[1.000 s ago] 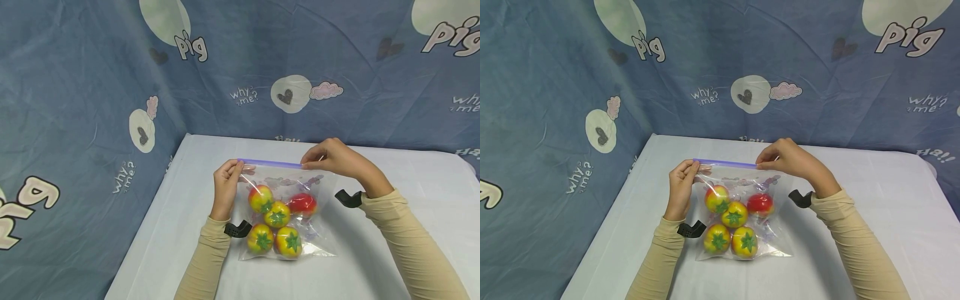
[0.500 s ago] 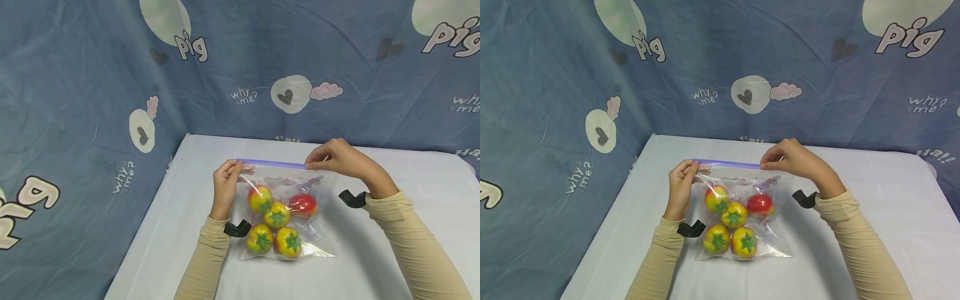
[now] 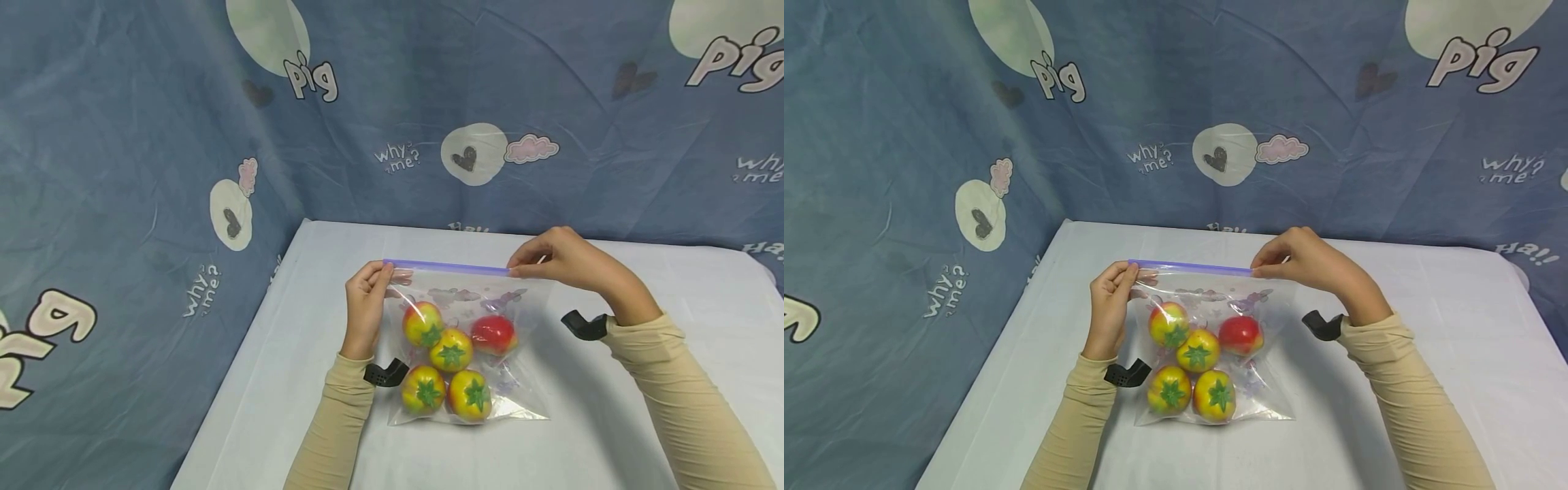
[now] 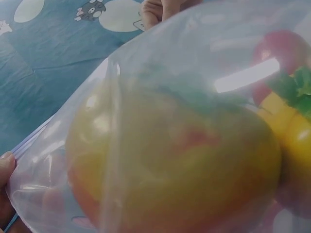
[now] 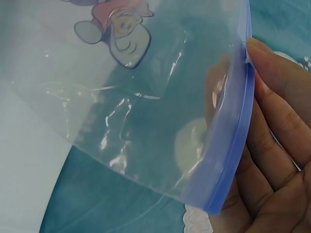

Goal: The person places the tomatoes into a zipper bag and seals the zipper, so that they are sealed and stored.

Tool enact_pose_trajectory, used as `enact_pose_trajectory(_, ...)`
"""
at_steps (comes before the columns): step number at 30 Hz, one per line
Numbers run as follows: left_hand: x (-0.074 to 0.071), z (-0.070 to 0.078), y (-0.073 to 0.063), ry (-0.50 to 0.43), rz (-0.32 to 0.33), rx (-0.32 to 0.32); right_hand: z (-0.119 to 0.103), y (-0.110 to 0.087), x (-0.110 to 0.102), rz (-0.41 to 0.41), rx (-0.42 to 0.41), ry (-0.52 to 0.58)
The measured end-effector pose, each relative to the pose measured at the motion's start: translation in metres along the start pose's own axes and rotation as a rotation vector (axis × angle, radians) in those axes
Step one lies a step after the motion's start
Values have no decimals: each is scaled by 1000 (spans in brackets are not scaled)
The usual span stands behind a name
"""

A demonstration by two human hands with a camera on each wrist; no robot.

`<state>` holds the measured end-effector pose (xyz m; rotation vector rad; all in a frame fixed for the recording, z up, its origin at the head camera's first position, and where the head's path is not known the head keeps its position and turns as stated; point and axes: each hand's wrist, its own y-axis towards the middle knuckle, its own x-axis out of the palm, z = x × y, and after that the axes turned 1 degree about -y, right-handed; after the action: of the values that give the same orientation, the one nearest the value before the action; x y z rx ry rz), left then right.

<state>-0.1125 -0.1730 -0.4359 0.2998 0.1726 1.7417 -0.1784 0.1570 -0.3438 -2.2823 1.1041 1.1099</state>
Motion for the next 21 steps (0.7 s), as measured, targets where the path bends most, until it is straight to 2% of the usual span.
enact_pose_trajectory(21, -5, -1, 2, 4, 29, -17, 10, -9, -6, 19, -26, -14)
